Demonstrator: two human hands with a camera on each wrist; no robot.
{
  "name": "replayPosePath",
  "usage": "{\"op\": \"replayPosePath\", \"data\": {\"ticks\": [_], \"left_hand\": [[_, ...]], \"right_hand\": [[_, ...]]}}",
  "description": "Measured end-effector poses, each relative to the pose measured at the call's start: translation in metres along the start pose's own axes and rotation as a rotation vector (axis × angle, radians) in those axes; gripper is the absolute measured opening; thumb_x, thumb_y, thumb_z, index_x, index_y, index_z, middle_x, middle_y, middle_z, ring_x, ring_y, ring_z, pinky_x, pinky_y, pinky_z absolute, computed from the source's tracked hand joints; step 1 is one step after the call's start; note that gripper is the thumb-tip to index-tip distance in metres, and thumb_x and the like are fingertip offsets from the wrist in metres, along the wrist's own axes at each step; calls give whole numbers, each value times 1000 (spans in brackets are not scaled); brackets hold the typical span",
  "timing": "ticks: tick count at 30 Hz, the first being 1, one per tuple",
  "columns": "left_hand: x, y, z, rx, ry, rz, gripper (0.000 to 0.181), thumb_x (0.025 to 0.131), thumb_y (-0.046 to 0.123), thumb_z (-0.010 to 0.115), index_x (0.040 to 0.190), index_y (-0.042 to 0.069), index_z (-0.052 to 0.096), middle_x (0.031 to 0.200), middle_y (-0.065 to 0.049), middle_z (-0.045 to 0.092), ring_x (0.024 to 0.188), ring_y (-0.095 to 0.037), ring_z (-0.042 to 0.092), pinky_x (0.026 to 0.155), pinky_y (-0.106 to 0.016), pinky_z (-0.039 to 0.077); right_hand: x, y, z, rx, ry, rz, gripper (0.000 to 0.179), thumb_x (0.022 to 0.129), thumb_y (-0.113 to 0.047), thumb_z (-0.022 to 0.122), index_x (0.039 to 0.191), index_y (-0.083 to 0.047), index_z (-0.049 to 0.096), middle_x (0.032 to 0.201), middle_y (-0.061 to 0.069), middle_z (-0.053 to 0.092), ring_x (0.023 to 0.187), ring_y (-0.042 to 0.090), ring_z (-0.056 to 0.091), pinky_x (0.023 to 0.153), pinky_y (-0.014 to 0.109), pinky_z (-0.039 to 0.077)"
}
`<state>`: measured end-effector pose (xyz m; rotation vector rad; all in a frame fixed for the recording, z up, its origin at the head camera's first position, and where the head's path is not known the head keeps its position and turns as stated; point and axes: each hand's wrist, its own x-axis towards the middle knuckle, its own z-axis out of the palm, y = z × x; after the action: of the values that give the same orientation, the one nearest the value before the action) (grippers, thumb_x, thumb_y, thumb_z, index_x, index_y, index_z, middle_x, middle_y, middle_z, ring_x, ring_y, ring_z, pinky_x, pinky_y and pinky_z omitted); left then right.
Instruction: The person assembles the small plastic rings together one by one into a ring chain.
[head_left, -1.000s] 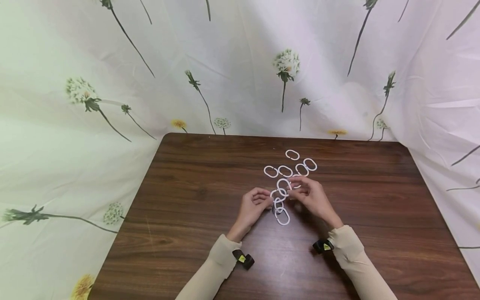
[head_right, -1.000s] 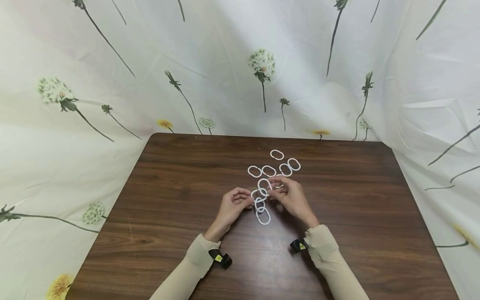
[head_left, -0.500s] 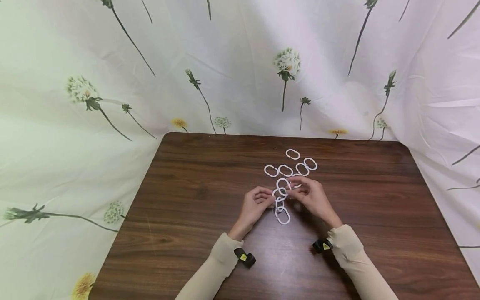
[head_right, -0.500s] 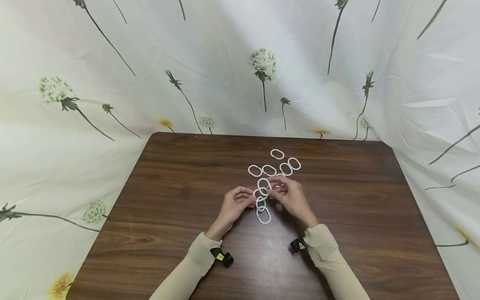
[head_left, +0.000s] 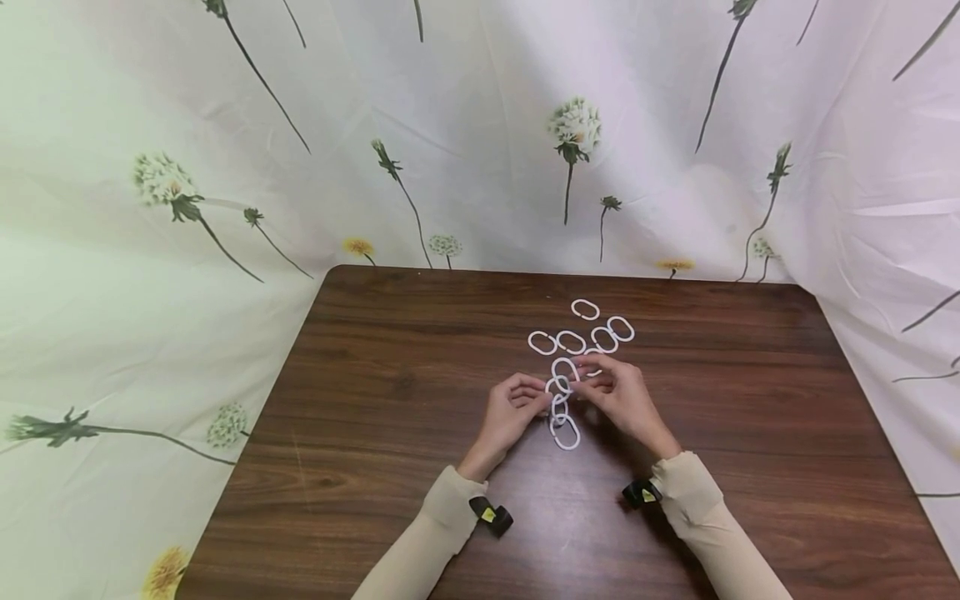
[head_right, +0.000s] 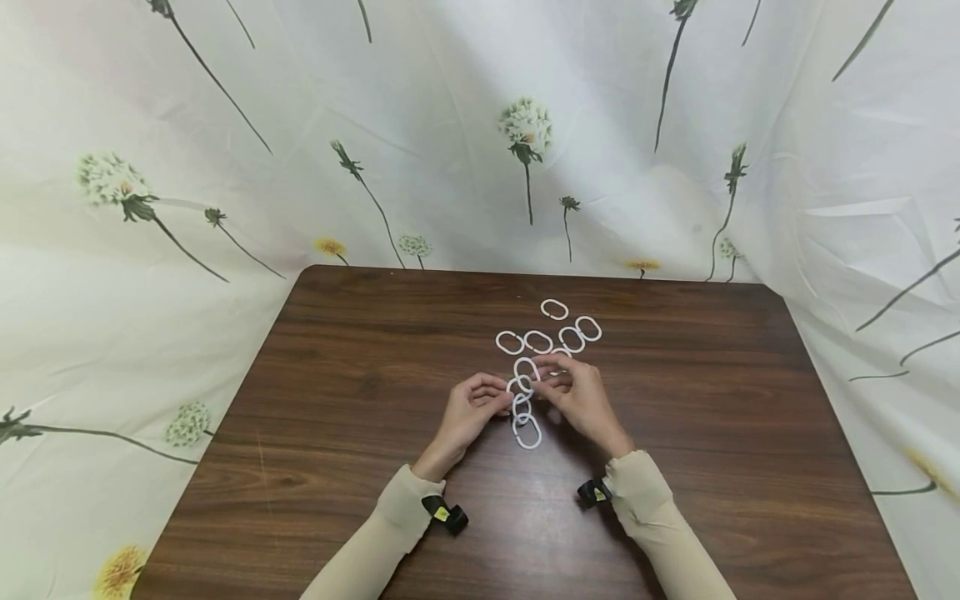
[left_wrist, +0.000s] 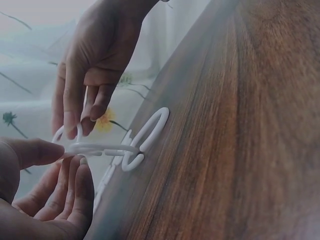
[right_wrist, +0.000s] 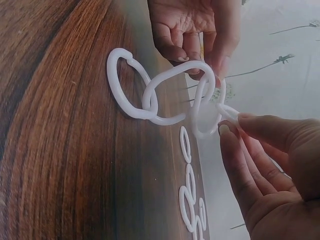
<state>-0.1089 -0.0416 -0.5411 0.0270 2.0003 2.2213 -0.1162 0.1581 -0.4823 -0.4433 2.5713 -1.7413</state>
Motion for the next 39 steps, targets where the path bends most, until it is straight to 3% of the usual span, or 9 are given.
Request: {"op": "replayPosePath", "data": {"ticks": [6, 13, 21, 29, 39], "left_hand": [[1, 1, 0, -15, 2, -7, 24, 91, -6, 74, 111, -15, 65, 100, -36, 70, 72, -7, 70, 73, -23, 67], [2, 0, 0, -17, 1, -3, 24, 91, -6, 74, 111, -15, 66, 99, -36, 70, 71, -6, 69, 71, -22, 66], [3, 0, 0, -14, -12, -6, 24, 91, -6, 74, 112, -15, 67, 103, -39, 69, 73, -6, 69, 73, -23, 67], [5, -1, 0, 9, -19, 30, 24, 91, -5, 74, 111, -15, 68, 103, -39, 70, 76, -11, 70, 78, -36, 69], [5, -2, -3, 39, -15, 38, 23, 91, -4, 75, 111, -13, 70, 103, -37, 70, 76, -9, 70, 79, -42, 69]], "right_hand": [[2, 1, 0, 10, -7, 5, 36, 88, 11, 76, 122, 11, 68, 104, 35, 72, 87, 42, 77, 76, 21, 66], [7, 30, 5, 21, -8, 28, 38, 88, 9, 76, 125, 11, 67, 106, 35, 72, 89, 44, 76, 74, 19, 65], [9, 42, 4, 84, -12, 63, 39, 88, 2, 80, 125, 6, 69, 105, 28, 74, 86, 32, 79, 70, 17, 64], [11, 41, 4, 139, -34, 63, 39, 88, 5, 79, 125, 11, 66, 103, 30, 73, 83, 25, 79, 72, 32, 69], [10, 42, 4, 152, -31, 81, 40, 87, 7, 78, 125, 14, 66, 100, 30, 72, 79, 7, 76, 71, 35, 69]]}}
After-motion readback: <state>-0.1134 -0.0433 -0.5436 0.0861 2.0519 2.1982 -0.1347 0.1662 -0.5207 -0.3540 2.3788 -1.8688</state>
